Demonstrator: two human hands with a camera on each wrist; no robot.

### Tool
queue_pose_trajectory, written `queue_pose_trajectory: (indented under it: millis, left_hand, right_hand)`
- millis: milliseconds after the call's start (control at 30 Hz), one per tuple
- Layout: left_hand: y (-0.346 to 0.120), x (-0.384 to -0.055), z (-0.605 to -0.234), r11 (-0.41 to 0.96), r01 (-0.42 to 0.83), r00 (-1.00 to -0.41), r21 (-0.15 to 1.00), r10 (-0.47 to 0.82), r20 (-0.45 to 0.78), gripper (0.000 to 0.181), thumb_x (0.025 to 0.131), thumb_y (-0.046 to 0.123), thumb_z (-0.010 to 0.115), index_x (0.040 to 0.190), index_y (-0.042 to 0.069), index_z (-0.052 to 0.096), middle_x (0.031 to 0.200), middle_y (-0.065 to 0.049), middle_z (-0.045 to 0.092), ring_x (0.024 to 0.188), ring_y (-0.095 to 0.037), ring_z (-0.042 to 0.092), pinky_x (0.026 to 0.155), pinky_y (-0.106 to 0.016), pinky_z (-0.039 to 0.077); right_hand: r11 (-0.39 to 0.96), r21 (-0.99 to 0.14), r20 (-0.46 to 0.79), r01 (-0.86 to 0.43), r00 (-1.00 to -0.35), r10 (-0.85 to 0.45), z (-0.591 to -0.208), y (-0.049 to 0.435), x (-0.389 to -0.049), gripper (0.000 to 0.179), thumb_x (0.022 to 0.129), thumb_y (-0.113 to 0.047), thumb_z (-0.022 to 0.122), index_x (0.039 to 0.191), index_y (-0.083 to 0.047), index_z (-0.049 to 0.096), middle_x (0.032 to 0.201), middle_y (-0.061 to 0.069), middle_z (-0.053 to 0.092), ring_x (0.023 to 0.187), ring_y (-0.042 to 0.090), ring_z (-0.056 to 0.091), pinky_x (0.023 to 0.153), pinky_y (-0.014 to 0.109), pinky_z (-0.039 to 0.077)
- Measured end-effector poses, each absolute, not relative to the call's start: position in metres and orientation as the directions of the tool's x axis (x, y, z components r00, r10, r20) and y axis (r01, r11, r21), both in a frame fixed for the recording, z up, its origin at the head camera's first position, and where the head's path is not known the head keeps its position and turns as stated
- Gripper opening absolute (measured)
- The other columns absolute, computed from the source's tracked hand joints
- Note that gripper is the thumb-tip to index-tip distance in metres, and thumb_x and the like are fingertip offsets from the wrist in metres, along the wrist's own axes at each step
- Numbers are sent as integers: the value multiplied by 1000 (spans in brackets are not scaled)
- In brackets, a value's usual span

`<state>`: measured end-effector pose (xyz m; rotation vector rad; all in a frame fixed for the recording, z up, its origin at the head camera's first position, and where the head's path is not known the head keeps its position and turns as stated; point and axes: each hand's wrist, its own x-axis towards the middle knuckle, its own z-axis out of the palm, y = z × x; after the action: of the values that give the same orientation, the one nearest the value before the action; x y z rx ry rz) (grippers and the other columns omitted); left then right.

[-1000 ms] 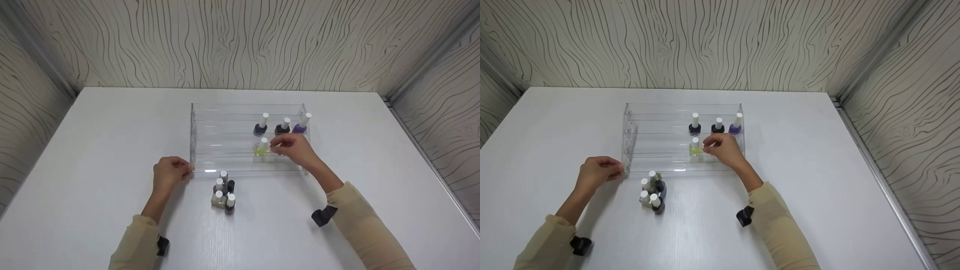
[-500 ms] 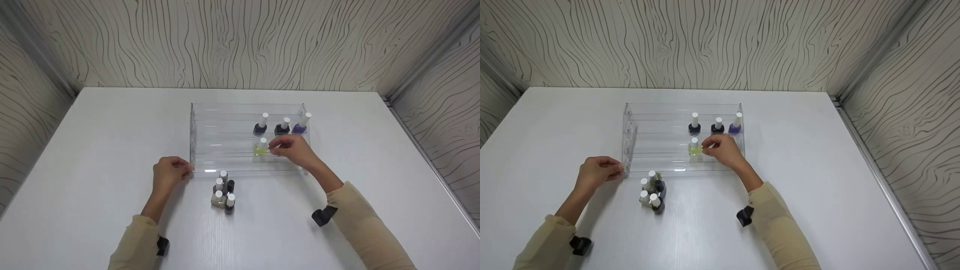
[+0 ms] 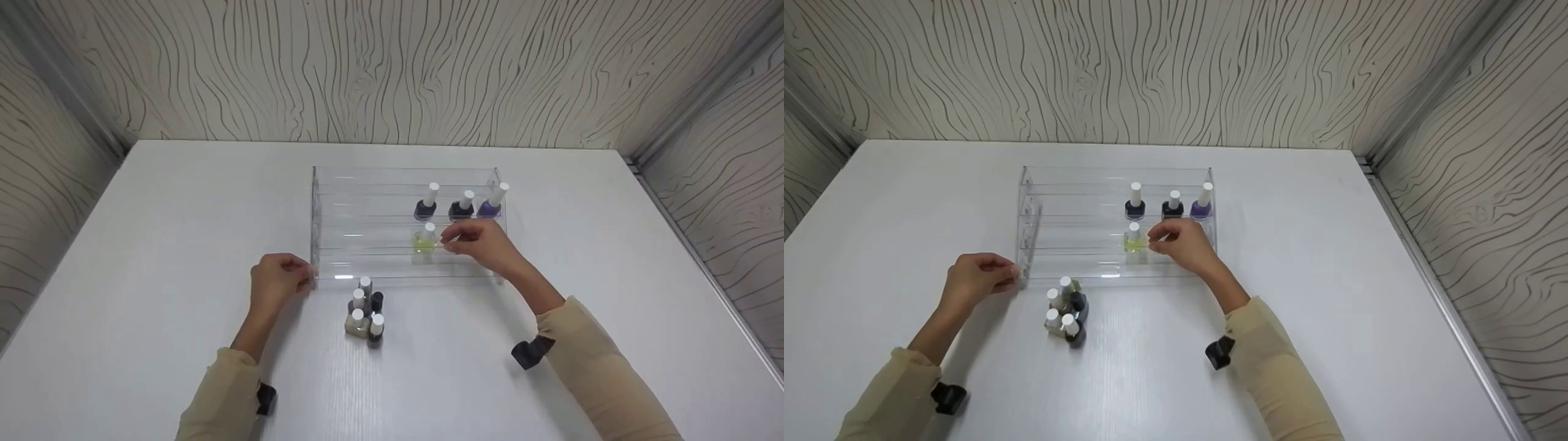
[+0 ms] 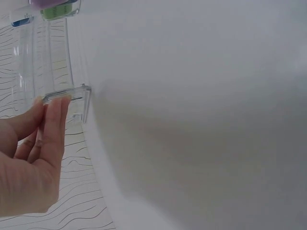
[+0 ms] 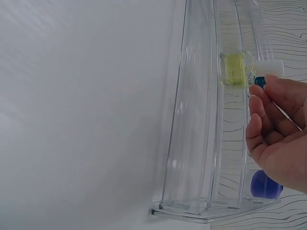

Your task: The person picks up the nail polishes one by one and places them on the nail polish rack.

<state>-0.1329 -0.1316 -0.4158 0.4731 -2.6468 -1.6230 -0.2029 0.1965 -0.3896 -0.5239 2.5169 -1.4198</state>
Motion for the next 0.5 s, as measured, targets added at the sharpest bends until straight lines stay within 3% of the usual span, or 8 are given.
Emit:
queue_pose_trajectory:
  millis: [500]
  left_hand:
    - [-132,-133,-417,426,-223,-960,877,-253,-121,4,80,-1,66,80,-5,68,73,-13,66,63,-20,65,55,-22,53]
  right_hand:
    - [454,-864,10,-217,-910,-415,-386,197,-194,21,81,-4,67,98,7,65,92,13,65,78,17,59,67,20,51]
